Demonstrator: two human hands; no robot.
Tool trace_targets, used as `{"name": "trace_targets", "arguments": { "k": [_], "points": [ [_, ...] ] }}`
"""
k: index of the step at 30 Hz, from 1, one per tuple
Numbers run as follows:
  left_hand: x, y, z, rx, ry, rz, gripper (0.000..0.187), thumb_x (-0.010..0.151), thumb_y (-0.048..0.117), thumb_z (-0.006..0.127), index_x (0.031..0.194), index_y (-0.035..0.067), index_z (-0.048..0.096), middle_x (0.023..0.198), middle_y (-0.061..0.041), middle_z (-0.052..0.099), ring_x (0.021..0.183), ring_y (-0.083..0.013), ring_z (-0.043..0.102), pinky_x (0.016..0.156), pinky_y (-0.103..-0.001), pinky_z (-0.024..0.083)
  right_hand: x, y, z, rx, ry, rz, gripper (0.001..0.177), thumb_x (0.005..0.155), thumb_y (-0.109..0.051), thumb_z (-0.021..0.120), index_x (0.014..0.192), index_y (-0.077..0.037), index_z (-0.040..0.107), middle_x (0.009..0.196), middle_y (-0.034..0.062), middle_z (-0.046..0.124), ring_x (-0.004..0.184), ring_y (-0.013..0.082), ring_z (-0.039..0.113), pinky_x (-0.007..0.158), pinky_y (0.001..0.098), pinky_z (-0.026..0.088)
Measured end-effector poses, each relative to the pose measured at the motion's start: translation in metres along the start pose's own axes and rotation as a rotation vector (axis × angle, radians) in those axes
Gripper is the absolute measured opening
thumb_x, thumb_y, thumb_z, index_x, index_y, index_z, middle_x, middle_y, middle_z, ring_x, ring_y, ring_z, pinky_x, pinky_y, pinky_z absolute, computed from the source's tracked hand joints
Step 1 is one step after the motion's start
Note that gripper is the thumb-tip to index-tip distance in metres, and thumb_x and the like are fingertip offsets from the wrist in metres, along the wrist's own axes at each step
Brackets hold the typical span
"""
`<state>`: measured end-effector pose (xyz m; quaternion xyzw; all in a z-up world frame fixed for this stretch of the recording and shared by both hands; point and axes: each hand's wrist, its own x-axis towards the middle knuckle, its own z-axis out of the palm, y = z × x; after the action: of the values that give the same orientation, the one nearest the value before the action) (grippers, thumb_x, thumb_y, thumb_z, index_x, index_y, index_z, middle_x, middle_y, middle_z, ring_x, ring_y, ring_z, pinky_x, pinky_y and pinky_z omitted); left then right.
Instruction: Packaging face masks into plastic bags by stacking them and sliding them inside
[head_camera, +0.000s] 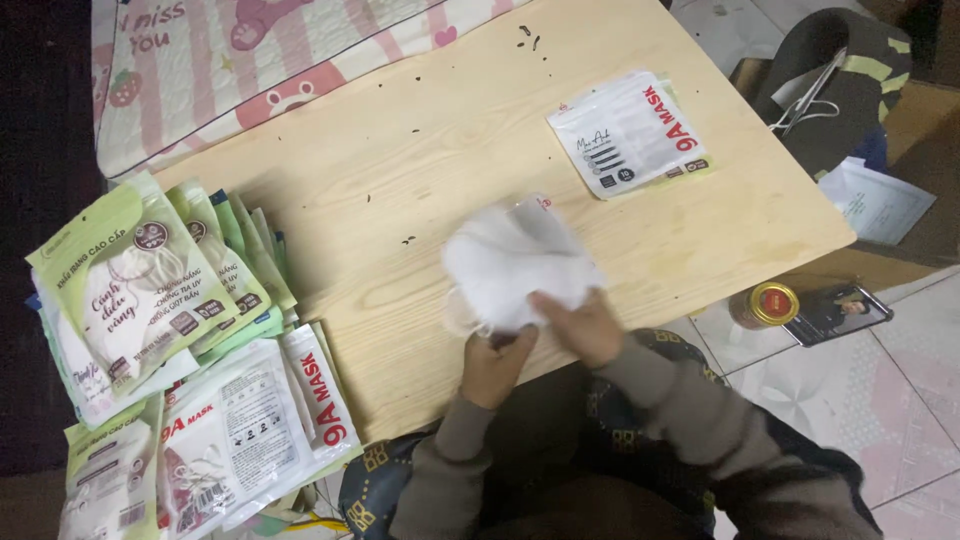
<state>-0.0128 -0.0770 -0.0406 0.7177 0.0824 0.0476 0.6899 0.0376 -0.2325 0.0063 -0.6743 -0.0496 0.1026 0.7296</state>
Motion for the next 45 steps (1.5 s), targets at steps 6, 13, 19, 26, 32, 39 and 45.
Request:
{"name": "trace_targets", "arguments": {
  "k": [6,13,19,26,32,39,45],
  "points": [
    [0.015,-0.011,0.018,0.729,0.049,0.650,0.063,0.086,0.043,0.080,0.132,0.003,0.064,0.134,-0.027,0.057,0.129,-0.0490,0.053,0.109,-0.052,0.043,0.013,0.006,-0.123,-0.204,0.372,0.269,0.048,0.087,-0.036,0.086,0.115,-0.001,0.069,0.083,0.0200,0.069,0.071,0.0314,0.068,0.057,0.0440,0.058],
    [0.023,-0.047,-0.017,1.104,-0.057,0.570,0.064,0.088,0.044,0.073,0.142,0.011,0.060,0.140,-0.026,0.057,0.132,-0.0492,0.051,0.106,-0.061,0.041,0.011,0.053,-0.197,-0.237,0.337,0.339,0.045,0.095,-0.027,0.076,0.128,0.000,0.063,0.091,0.0223,0.069,0.072,0.0314,0.066,0.051,0.0389,0.053],
    [0.028,-0.039,-0.070,1.223,-0.151,0.508,0.045,0.092,0.030,0.069,0.136,0.021,0.066,0.144,-0.016,0.059,0.135,-0.0439,0.051,0.110,-0.054,0.042,0.007,0.067,-0.192,-0.176,0.380,0.258,0.052,0.090,-0.021,0.079,0.132,0.004,0.063,0.110,0.0295,0.068,0.100,0.0407,0.064,0.078,0.0515,0.055],
    [0.028,-0.047,-0.092,1.171,-0.176,0.353,0.043,0.093,0.036,0.068,0.134,0.025,0.068,0.149,-0.010,0.056,0.143,-0.0401,0.044,0.116,-0.049,0.036,-0.059,0.007,-0.239,-0.510,0.644,0.318,0.046,0.098,-0.036,0.079,0.129,-0.003,0.069,0.095,0.0251,0.069,0.079,0.0360,0.067,0.058,0.0478,0.058],
    [0.026,-0.020,-0.083,1.072,-0.199,0.592,0.039,0.096,0.027,0.063,0.130,0.006,0.066,0.133,-0.024,0.064,0.128,-0.0460,0.057,0.109,-0.052,0.044,-0.072,0.113,-0.471,-1.233,0.896,0.061,0.032,0.105,-0.030,0.068,0.094,0.000,0.072,0.085,0.0220,0.071,0.081,0.0407,0.072,0.062,0.0531,0.050],
    [0.062,-0.011,-0.014,0.807,-0.037,0.641,0.034,0.097,0.019,0.065,0.126,0.002,0.069,0.127,-0.021,0.069,0.120,-0.0364,0.063,0.109,-0.043,0.046,-0.096,-0.032,-0.406,-0.124,0.965,0.120,0.034,0.103,-0.068,0.049,0.115,-0.037,0.049,0.099,-0.0213,0.054,0.068,-0.0043,0.044,0.051,0.0152,0.025],
    [0.090,-0.040,0.042,1.072,0.019,0.329,0.088,0.095,0.070,0.047,0.151,0.002,0.042,0.144,-0.036,0.048,0.134,-0.0583,0.039,0.118,-0.058,0.026,-0.059,0.087,-0.407,0.727,0.016,-0.291,0.024,0.110,-0.031,0.066,0.111,-0.011,0.052,0.089,0.0072,0.058,0.069,0.0170,0.056,0.055,0.0319,0.042]
  ]
}}
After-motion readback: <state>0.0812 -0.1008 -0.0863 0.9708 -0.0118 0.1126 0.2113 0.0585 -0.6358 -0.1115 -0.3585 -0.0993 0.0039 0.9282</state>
